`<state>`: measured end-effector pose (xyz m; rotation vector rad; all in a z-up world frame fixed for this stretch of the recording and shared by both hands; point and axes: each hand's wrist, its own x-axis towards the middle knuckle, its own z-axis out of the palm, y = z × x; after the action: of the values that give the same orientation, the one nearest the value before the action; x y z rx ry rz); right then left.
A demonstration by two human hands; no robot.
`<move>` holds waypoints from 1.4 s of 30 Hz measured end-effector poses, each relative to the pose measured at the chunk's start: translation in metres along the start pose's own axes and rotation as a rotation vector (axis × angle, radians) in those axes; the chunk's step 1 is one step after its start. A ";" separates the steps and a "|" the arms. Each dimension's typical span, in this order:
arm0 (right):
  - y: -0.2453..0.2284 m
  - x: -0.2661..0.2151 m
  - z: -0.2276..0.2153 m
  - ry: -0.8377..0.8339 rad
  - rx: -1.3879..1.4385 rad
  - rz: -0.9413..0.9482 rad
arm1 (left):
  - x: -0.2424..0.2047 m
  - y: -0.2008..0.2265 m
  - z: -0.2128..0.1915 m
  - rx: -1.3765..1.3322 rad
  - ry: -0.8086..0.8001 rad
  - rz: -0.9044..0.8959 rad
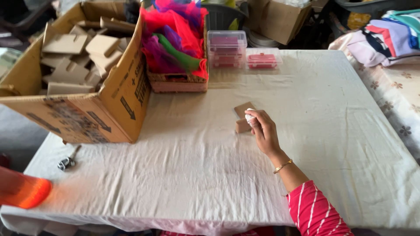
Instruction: Manually wrapping soap or small rectangular objects in protective paper or fabric.
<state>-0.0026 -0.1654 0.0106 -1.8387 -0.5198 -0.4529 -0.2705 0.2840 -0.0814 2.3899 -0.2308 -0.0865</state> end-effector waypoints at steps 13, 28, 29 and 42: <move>-0.016 -0.010 0.011 -0.048 -0.261 -0.296 | 0.281 0.208 0.031 0.138 0.154 0.572; 0.041 0.021 0.026 0.292 0.337 0.264 | 0.363 0.167 0.114 -0.833 -0.053 0.323; 0.039 0.022 0.025 0.330 0.276 0.283 | 0.362 0.166 0.113 -0.828 -0.046 0.294; -0.004 0.001 0.055 0.067 -0.205 -0.118 | 0.341 0.179 0.105 -0.425 0.192 0.181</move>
<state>-0.0013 -0.1115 -0.0027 -1.9875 -0.5546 -0.6665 0.0253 0.0205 -0.0369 1.9312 -0.3033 0.1630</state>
